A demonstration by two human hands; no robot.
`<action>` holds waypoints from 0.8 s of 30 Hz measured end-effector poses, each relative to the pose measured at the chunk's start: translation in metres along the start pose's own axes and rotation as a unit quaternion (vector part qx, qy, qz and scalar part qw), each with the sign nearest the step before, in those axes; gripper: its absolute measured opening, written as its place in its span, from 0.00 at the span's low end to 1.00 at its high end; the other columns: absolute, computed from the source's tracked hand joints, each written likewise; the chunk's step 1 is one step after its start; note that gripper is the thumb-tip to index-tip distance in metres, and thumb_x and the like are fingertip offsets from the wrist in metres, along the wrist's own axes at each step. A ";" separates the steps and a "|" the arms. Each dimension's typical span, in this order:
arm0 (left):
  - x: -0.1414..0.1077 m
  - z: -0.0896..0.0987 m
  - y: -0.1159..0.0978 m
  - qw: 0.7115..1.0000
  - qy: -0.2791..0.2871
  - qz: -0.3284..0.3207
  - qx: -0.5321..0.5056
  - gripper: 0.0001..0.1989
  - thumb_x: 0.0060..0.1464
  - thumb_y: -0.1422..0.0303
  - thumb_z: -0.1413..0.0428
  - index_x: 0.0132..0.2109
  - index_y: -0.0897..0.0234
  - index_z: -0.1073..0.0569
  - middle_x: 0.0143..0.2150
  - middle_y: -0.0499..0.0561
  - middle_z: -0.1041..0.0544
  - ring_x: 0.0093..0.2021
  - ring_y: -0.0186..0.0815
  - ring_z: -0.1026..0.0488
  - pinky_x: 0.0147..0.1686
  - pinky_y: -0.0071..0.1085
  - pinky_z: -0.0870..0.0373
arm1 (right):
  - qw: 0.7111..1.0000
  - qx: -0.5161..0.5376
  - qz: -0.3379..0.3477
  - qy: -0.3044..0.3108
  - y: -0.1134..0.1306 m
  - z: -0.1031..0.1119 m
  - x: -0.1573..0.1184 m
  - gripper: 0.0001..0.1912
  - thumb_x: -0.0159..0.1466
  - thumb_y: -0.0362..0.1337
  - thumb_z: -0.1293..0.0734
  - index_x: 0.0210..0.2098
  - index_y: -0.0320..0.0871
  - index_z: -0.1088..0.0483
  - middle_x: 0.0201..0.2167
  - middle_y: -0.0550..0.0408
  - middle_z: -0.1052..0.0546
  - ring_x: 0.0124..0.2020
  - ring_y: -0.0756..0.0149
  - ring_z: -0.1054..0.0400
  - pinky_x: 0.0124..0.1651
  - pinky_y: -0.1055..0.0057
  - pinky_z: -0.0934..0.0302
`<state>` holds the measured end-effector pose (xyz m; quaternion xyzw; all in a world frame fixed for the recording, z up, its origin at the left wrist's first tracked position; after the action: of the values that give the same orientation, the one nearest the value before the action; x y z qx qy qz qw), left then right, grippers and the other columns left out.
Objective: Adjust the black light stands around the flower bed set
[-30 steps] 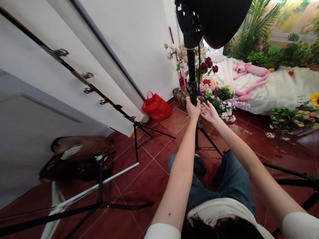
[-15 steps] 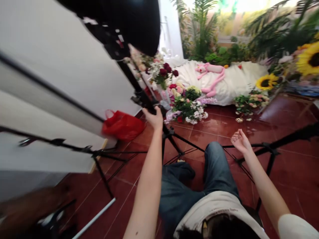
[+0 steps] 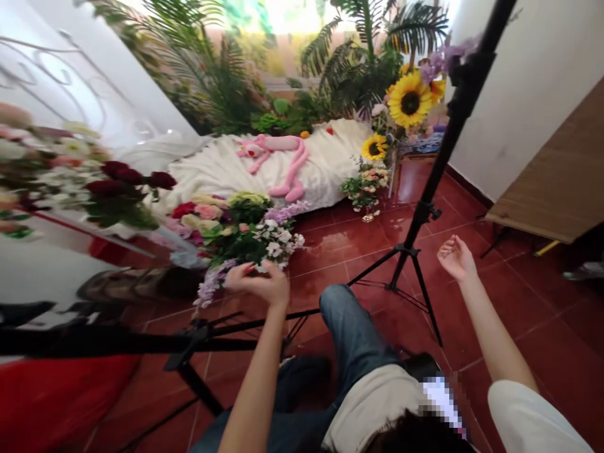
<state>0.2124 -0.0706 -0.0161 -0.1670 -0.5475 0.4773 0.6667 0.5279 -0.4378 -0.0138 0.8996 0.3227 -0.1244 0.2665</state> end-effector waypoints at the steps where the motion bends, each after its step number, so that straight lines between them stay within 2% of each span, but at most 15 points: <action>1: -0.009 -0.024 -0.025 0.999 -0.002 0.000 -0.036 0.13 0.56 0.63 0.50 0.47 0.60 0.42 0.50 0.59 0.36 0.54 0.44 0.35 0.58 0.45 0.36 | 1.000 0.007 -0.004 0.008 0.004 -0.001 -0.002 0.04 0.65 0.35 0.35 0.32 0.46 0.30 0.21 0.65 0.28 0.20 0.78 0.35 0.25 0.80 0.38; 2: -0.018 -0.050 -0.052 0.995 0.043 -0.008 -0.090 0.11 0.57 0.62 0.50 0.44 0.59 0.41 0.47 0.56 0.34 0.49 0.41 0.32 0.53 0.41 0.32 | 1.000 0.014 -0.012 0.018 0.007 -0.003 -0.005 0.05 0.66 0.35 0.36 0.33 0.46 0.29 0.22 0.65 0.28 0.21 0.78 0.35 0.26 0.80 0.37; 3: -0.025 -0.076 -0.083 0.980 0.122 -0.027 -0.153 0.10 0.59 0.60 0.50 0.44 0.59 0.40 0.43 0.54 0.33 0.44 0.39 0.30 0.50 0.38 0.30 | 0.999 0.021 -0.021 0.026 0.009 -0.005 -0.007 0.07 0.67 0.36 0.38 0.34 0.46 0.29 0.22 0.64 0.28 0.21 0.77 0.34 0.26 0.79 0.37; 5: -0.041 -0.122 -0.152 0.914 0.293 -0.093 -0.266 0.13 0.59 0.56 0.49 0.44 0.59 0.36 0.41 0.53 0.29 0.39 0.36 0.29 0.46 0.35 0.29 | 0.998 0.027 -0.038 0.043 0.009 -0.011 -0.012 0.10 0.68 0.38 0.40 0.34 0.46 0.29 0.23 0.63 0.28 0.22 0.77 0.34 0.28 0.78 0.36; 6: -0.050 -0.141 -0.186 0.880 0.341 -0.107 -0.313 0.15 0.60 0.54 0.48 0.45 0.60 0.35 0.42 0.54 0.28 0.40 0.35 0.28 0.46 0.34 0.29 | 0.997 0.024 -0.045 0.054 0.008 -0.015 -0.014 0.11 0.69 0.40 0.40 0.34 0.47 0.29 0.23 0.63 0.28 0.23 0.76 0.34 0.29 0.78 0.36; 9: -0.076 -0.187 -0.275 0.799 0.424 -0.073 -0.420 0.20 0.60 0.48 0.49 0.45 0.60 0.32 0.45 0.56 0.25 0.45 0.35 0.25 0.45 0.31 0.29 | 0.993 0.002 -0.061 0.102 0.001 -0.028 -0.016 0.15 0.70 0.46 0.42 0.34 0.48 0.28 0.24 0.62 0.27 0.25 0.75 0.33 0.31 0.77 0.35; 11: -0.095 -0.209 -0.316 0.769 0.449 -0.045 -0.452 0.22 0.61 0.46 0.52 0.44 0.62 0.31 0.42 0.55 0.23 0.42 0.34 0.24 0.43 0.30 0.29 | 0.988 -0.008 -0.075 0.132 -0.005 -0.037 -0.015 0.19 0.71 0.49 0.44 0.34 0.48 0.28 0.25 0.61 0.27 0.25 0.75 0.34 0.31 0.77 0.36; 12: -0.104 -0.217 -0.329 0.761 0.453 -0.030 -0.464 0.24 0.61 0.45 0.53 0.43 0.62 0.30 0.39 0.54 0.23 0.39 0.33 0.24 0.41 0.30 0.29 | 0.986 -0.008 -0.081 0.143 -0.008 -0.041 -0.013 0.21 0.72 0.50 0.45 0.34 0.48 0.28 0.25 0.61 0.27 0.25 0.75 0.34 0.30 0.77 0.37; 14: -0.117 -0.230 -0.340 0.750 0.460 -0.005 -0.475 0.26 0.60 0.43 0.53 0.39 0.63 0.30 0.32 0.51 0.24 0.32 0.30 0.26 0.36 0.28 0.30 | 0.984 -0.005 -0.081 0.161 -0.013 -0.049 -0.008 0.22 0.72 0.51 0.46 0.33 0.48 0.28 0.24 0.61 0.27 0.24 0.75 0.35 0.29 0.79 0.38; 17: -0.127 -0.240 -0.335 0.731 0.487 0.021 -0.477 0.28 0.55 0.40 0.51 0.32 0.63 0.32 0.23 0.46 0.30 0.24 0.27 0.31 0.29 0.26 0.34 | 0.982 -0.005 -0.053 0.183 -0.016 -0.057 0.003 0.20 0.73 0.48 0.45 0.33 0.48 0.28 0.24 0.61 0.27 0.24 0.75 0.36 0.26 0.80 0.40; 19: -0.129 -0.240 -0.329 0.724 0.498 0.033 -0.477 0.29 0.54 0.39 0.50 0.29 0.63 0.33 0.21 0.44 0.32 0.22 0.26 0.34 0.27 0.26 0.36 | 0.980 -0.002 -0.040 0.197 -0.018 -0.061 0.010 0.18 0.72 0.45 0.43 0.32 0.48 0.28 0.23 0.61 0.27 0.23 0.75 0.37 0.25 0.80 0.41; 24: -0.133 -0.237 -0.326 0.749 0.464 0.045 -0.470 0.29 0.54 0.39 0.51 0.28 0.63 0.33 0.21 0.43 0.33 0.21 0.25 0.35 0.26 0.26 0.38 | 0.968 0.050 -0.060 0.240 -0.023 -0.066 0.021 0.19 0.72 0.39 0.41 0.26 0.47 0.31 0.20 0.63 0.28 0.19 0.76 0.41 0.19 0.81 0.46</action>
<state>0.5783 -0.2677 0.0694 -0.6848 -0.3176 0.0531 0.6538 0.5323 -0.3746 0.0232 0.8945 0.4237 0.0630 0.1278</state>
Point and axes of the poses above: each hand's wrist, its own x-axis towards the middle knuckle, its own z-axis out of the back of the hand, y = z × x, the point moved 2 cm from there along x, towards the middle knuckle
